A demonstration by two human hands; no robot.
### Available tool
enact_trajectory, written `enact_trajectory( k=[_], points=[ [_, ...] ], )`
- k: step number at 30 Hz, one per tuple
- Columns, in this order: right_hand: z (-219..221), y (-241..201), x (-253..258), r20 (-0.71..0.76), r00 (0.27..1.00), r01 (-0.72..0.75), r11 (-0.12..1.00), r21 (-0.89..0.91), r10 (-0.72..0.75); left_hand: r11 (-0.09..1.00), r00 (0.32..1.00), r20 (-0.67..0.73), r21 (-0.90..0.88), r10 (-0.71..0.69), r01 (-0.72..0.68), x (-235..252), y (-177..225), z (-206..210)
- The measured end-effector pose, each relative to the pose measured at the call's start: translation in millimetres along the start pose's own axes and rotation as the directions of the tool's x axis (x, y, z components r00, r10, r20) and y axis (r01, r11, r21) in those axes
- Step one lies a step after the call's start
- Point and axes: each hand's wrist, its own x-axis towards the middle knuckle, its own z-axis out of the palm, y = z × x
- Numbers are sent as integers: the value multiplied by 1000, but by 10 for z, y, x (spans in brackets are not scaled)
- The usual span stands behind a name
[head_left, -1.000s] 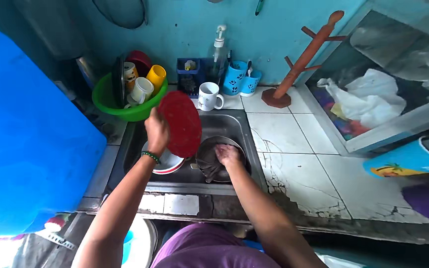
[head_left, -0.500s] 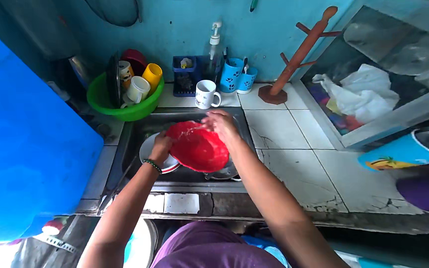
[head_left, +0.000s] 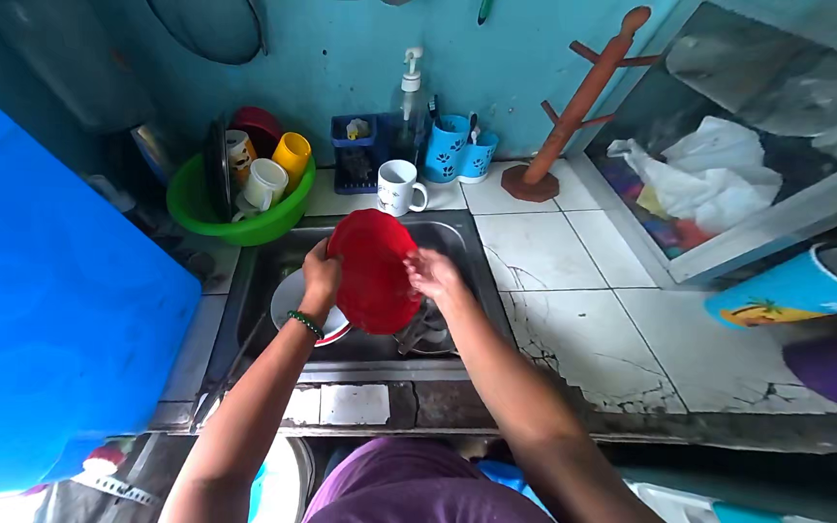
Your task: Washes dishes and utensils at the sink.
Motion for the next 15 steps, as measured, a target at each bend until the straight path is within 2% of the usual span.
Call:
enact_trajectory(
  k=[2,3,6,8,10,11,13,15],
  points=[
    [347,-271,-180,254,967,80,971,-223,-21,984,999,36,-176,-26,31,62,-70,148],
    [510,-390,-252,323,945,150,939,-309,-45,965,999,43,-259,-24,34,123,-114,239],
    [783,-654,-500,321,937,276,858,-433,-139,923,996,90,-384,-5,40,249,-186,428],
    [651,-652,-530,212,942,327,845,-424,-259,919,995,94,-395,21,17,276,-195,464],
    [346,-448,-387,15,933,343,874,-345,-360,918,997,62,-397,40,-12,276,-174,444],
    [179,-295,-296,-97,929,320,906,-277,-358,914,998,42,-405,49,-28,279,-162,419],
    [-81,14,-164,-271,933,216,970,-108,-238,913,998,-2,-404,64,-59,290,-122,349],
    [-233,258,-64,-352,932,113,992,49,-89,917,997,-33,-390,76,-83,294,-86,271]
  ],
)
